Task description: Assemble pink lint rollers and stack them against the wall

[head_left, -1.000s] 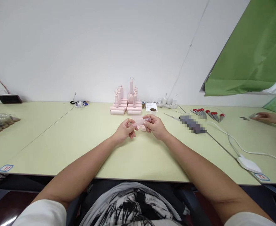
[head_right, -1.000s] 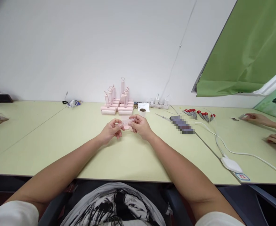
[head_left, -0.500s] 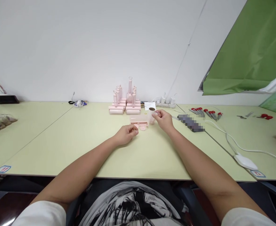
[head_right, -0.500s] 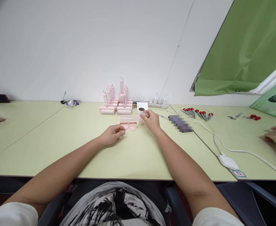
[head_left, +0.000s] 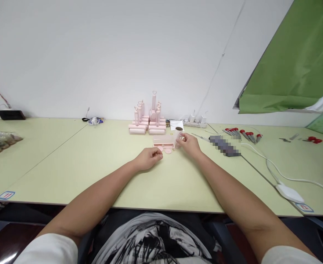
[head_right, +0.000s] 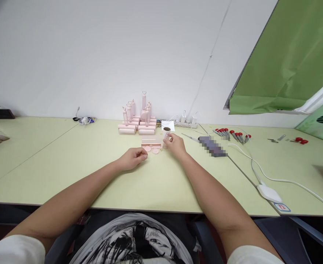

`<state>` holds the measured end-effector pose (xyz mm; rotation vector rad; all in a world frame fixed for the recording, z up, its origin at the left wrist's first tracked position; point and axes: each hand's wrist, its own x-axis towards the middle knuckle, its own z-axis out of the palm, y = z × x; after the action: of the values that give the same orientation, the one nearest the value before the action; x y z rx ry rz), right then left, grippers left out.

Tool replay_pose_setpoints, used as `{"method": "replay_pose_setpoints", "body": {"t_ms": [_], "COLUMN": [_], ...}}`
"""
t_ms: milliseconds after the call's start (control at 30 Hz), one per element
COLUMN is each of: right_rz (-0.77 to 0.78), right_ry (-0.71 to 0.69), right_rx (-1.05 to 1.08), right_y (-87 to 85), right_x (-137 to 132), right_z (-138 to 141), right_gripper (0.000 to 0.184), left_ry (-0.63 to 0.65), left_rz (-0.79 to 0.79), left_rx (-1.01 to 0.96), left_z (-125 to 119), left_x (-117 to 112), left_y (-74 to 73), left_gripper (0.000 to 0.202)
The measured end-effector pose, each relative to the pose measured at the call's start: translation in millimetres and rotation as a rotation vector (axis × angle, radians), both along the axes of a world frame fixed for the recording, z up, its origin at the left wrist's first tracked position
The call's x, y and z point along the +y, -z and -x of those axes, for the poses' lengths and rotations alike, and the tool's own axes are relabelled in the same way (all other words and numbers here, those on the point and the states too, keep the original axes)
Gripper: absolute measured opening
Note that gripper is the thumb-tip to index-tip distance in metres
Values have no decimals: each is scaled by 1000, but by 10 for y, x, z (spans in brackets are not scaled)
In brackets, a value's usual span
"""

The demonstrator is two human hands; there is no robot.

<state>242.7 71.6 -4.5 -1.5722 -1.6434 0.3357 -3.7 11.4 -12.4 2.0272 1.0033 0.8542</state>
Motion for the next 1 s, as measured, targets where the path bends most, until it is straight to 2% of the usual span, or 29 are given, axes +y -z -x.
{"method": "replay_pose_setpoints", "body": {"t_ms": [333,700,1000], "right_rz": [99,123,131], "right_ry": [19,84,128], "right_rx": [-67,-156,-102], "right_y": [31,36,-29], "right_x": [-13,-13,-41], "right_z": [50,92,68], "right_gripper": [24,27,31], "left_ry": [16,16,9], "left_rz": [15,30,36], "left_rx": [20,37,29], "left_z": [7,9,5], "left_x": [0,-5,-5], "left_y": [0,-16,-11], "left_gripper": [22,21,26]}}
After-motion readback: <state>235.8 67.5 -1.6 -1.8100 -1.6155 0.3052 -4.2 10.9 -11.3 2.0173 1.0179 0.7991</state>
